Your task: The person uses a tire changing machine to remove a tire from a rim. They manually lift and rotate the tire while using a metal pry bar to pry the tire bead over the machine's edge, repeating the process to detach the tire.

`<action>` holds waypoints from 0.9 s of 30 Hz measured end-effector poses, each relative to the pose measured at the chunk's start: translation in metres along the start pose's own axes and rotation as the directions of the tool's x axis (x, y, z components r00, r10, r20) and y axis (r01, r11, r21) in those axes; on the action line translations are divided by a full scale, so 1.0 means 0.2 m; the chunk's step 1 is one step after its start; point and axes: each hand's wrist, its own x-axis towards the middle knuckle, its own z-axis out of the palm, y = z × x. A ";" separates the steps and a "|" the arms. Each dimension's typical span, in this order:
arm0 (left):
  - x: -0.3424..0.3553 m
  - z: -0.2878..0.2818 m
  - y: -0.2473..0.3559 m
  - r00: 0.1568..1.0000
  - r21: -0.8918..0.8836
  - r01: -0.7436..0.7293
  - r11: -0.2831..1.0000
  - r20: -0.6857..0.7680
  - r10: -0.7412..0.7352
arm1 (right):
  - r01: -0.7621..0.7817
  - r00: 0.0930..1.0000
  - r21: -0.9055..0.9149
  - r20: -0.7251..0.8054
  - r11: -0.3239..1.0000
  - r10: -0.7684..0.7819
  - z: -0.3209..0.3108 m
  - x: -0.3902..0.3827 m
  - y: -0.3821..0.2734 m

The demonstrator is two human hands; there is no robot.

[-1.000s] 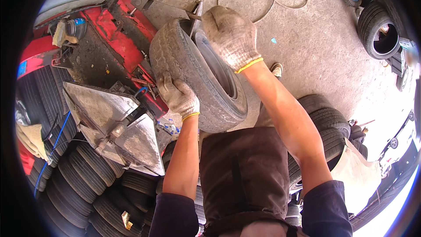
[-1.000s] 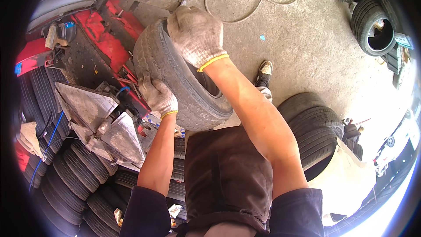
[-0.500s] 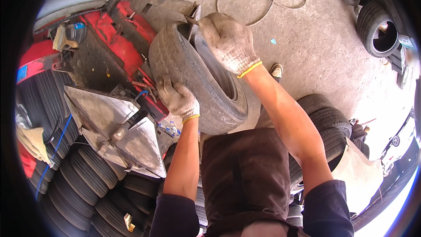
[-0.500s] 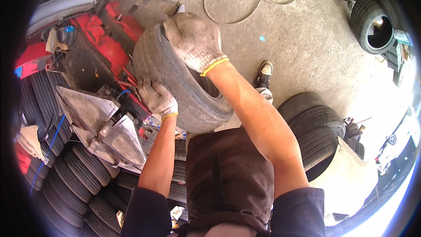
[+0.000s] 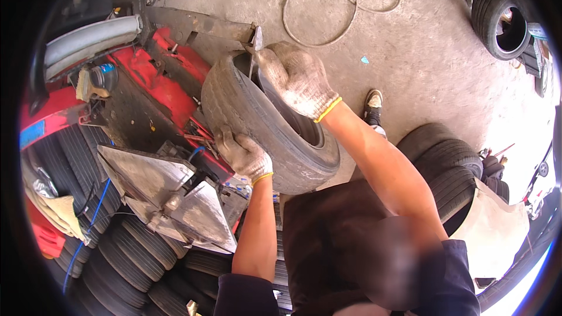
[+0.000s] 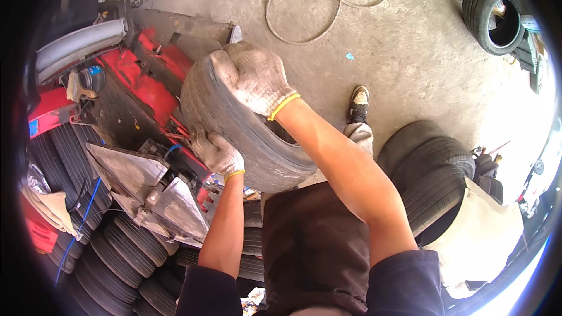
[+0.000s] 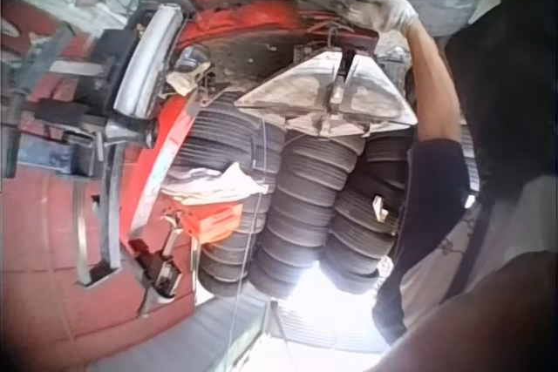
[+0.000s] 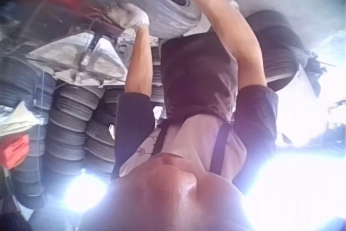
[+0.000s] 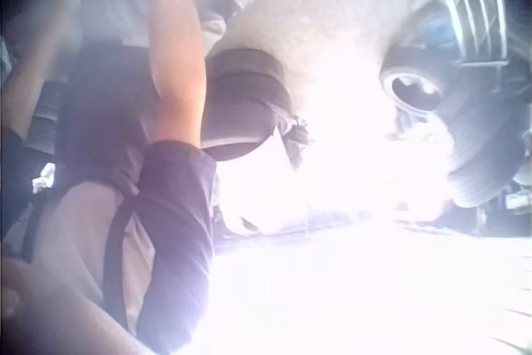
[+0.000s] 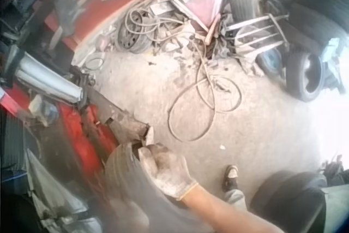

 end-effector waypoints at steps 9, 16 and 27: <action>-0.02 0.03 -0.02 0.999 -0.054 -0.039 0.998 -0.022 0.038 | -0.314 0.904 0.150 0.348 0.938 0.247 -0.17 0.10 0.01; -0.02 0.03 -0.02 1.000 -0.036 -0.008 0.999 0.004 0.008 | -0.268 0.959 0.395 0.023 0.879 0.283 -0.40 0.27 0.15; -0.02 0.03 -0.04 1.000 -0.035 -0.023 0.999 0.011 0.023 | -0.074 0.927 0.536 -0.274 0.841 0.256 -0.11 0.22 -0.02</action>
